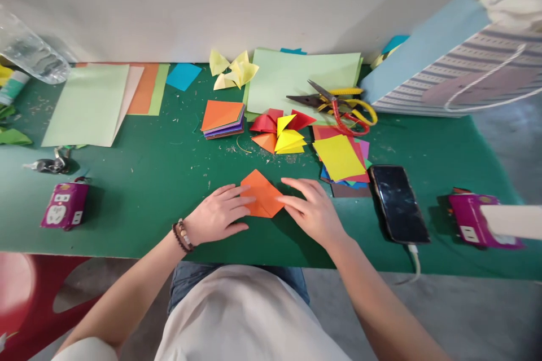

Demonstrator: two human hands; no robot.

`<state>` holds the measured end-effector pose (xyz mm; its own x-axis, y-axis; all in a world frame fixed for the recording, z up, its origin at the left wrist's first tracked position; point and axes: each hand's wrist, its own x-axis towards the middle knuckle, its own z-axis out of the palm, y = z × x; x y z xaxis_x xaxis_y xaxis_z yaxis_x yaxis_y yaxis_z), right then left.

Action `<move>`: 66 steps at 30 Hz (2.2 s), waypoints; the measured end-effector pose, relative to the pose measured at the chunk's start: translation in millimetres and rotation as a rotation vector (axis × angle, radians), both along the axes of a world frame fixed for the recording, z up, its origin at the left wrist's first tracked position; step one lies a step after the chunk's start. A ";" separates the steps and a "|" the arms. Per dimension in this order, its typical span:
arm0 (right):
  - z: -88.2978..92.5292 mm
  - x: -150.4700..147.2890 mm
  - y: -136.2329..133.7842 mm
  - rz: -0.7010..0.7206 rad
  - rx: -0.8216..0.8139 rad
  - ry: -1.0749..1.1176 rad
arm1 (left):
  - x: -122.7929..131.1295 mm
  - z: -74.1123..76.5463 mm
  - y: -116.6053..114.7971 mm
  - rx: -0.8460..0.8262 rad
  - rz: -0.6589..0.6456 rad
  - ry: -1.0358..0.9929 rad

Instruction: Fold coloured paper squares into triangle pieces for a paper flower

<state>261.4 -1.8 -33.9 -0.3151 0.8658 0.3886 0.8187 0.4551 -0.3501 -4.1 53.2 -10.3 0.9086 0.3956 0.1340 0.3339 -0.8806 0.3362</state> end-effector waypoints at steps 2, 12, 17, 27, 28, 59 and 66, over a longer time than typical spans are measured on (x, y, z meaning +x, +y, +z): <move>2.8 -3.2 -9.3 0.027 0.035 -0.051 | 1.5 4.3 -3.8 0.049 0.105 0.022; 8.9 -17.9 -46.9 0.204 0.028 -0.105 | 8.9 2.7 -45.4 0.155 0.330 -0.042; 1.9 -24.0 -57.1 0.258 0.021 -0.056 | 12.6 -0.9 -35.1 0.174 0.327 -0.039; 6.7 -28.0 -48.6 0.273 -0.077 0.054 | -14.1 -3.0 -54.6 -0.016 0.119 0.015; 8.5 -28.3 -45.2 0.271 -0.108 0.084 | -15.2 -3.0 -55.8 -0.017 0.110 0.026; 23.2 -47.4 -14.1 0.064 -0.485 0.034 | -23.6 -8.6 -54.3 0.074 -0.087 0.070; 23.4 -54.6 -12.8 -0.012 -0.478 -0.027 | -23.1 -8.0 -54.0 0.071 -0.090 0.067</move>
<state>206.8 -14.6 -10.4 -0.3086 0.9491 -0.0626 0.8346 0.2386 -0.4965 -27.2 -0.8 -18.3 0.9477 0.3040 0.0968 0.2723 -0.9288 0.2512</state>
